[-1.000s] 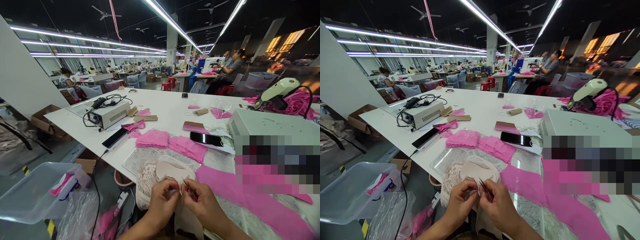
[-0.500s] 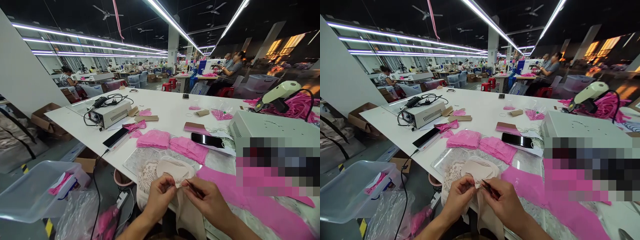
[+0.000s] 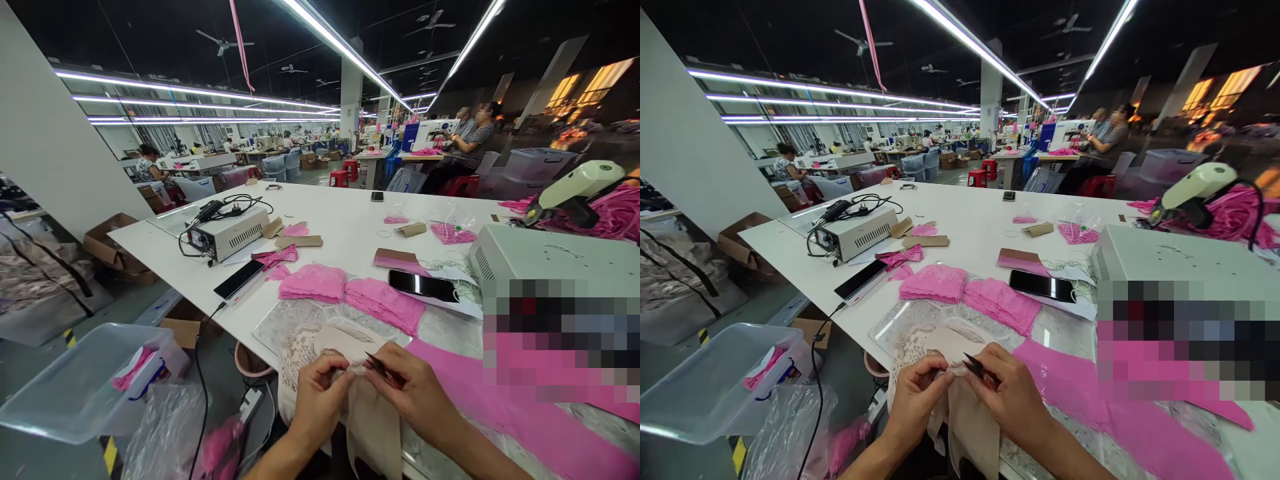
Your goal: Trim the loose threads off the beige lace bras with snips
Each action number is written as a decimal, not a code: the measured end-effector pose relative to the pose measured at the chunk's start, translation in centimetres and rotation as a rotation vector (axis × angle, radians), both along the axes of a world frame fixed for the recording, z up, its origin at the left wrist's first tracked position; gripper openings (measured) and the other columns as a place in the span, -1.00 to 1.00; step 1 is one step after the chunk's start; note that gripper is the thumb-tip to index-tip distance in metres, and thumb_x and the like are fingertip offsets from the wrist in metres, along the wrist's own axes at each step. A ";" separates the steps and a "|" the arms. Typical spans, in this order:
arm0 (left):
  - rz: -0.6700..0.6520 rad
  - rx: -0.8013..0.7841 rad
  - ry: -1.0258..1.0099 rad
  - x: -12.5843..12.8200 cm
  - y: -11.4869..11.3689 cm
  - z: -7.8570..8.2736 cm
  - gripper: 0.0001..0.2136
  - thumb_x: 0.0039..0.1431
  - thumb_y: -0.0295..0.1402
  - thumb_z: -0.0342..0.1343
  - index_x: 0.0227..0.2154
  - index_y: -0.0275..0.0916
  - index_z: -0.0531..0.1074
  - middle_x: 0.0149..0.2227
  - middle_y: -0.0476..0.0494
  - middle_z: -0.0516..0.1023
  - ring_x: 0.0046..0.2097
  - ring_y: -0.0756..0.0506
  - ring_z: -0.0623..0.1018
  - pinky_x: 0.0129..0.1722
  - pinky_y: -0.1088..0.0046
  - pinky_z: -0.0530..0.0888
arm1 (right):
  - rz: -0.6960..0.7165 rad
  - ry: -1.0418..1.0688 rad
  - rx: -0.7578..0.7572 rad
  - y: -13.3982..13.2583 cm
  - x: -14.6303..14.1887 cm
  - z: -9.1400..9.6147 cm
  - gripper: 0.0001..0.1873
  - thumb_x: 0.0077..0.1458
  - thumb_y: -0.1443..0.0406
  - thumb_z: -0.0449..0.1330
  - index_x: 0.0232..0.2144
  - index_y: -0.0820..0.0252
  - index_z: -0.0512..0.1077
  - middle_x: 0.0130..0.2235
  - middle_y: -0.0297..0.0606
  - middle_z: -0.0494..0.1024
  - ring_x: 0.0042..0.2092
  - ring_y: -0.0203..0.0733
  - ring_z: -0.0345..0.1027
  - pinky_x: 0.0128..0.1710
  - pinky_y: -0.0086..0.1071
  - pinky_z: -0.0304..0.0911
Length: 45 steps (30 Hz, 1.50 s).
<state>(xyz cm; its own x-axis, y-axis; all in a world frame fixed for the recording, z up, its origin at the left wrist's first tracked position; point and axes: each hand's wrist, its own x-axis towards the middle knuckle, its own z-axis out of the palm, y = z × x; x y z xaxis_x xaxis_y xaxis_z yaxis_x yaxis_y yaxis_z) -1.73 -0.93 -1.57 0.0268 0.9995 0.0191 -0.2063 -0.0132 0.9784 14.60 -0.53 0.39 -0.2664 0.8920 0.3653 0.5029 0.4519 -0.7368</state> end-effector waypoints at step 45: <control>-0.325 -0.306 -0.009 -5.8 -1.0 4.0 -0.74 -0.25 -0.25 0.24 -0.52 -0.32 0.39 -0.63 0.09 0.32 -0.55 0.07 0.23 -0.50 0.54 0.12 | 0.226 0.549 -0.674 -0.3 -5.4 -0.3 -0.68 -0.14 0.10 0.29 -0.58 0.24 0.36 -0.60 -0.47 0.19 -0.55 -0.38 -0.01 -0.58 -0.49 -0.05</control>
<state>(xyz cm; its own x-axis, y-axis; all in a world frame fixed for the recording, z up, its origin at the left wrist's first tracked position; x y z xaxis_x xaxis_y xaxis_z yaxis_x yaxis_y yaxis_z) -7.57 -1.92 2.44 0.3421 0.8987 -0.2744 -0.1606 0.3436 0.9253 9.17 -0.87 0.07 -0.4036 0.9105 -0.0896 -0.0467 -0.1183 -0.9919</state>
